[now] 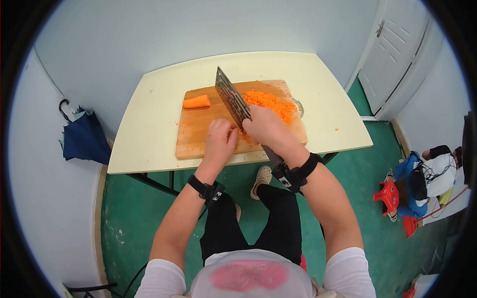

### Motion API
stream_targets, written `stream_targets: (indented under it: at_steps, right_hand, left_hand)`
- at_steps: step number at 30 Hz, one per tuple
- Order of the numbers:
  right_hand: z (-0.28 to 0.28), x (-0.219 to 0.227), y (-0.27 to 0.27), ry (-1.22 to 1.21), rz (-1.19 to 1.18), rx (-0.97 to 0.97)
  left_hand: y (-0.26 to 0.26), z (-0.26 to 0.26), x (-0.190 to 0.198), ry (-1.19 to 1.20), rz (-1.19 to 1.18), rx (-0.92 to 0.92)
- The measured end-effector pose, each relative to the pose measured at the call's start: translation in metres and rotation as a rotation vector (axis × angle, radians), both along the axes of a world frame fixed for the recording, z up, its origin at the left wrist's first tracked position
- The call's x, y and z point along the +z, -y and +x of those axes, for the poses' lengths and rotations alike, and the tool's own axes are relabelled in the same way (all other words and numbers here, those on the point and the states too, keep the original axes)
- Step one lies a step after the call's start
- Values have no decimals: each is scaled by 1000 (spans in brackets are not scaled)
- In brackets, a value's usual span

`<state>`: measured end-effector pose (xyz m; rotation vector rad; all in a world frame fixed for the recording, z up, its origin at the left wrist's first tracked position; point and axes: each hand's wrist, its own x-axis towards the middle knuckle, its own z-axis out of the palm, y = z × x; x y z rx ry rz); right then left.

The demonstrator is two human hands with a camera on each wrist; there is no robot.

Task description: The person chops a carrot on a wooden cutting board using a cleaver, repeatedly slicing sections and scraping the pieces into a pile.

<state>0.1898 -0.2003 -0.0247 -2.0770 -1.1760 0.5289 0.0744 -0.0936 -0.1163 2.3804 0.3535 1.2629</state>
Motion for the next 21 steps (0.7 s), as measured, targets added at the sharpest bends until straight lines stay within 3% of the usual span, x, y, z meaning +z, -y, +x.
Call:
stream_targets:
  at_steps: [2, 6, 9, 12, 14, 16, 21]
  right_hand:
    - [0, -10, -4, 132, 52, 14]
    - [-3, -10, -11, 141, 24, 45]
    - [-3, 8, -14, 78, -145, 64]
    - [5, -1, -23, 48, -105, 78]
    - [8, -17, -26, 90, 87, -2]
    - [5, -6, -18, 24, 80, 8]
    - [-2, 1, -14, -75, 29, 30]
  left_hand:
    - [2, 1, 2, -26, 39, 1]
    - [0, 4, -4, -108, 143, 32]
    - [-2, 5, -8, -132, 144, 18]
    - [-1, 5, -2, -124, 131, 15]
    - [-4, -2, 2, -109, 118, 29]
    - [-7, -10, 6, 54, 72, 44]
    - [-14, -27, 4, -52, 41, 153]
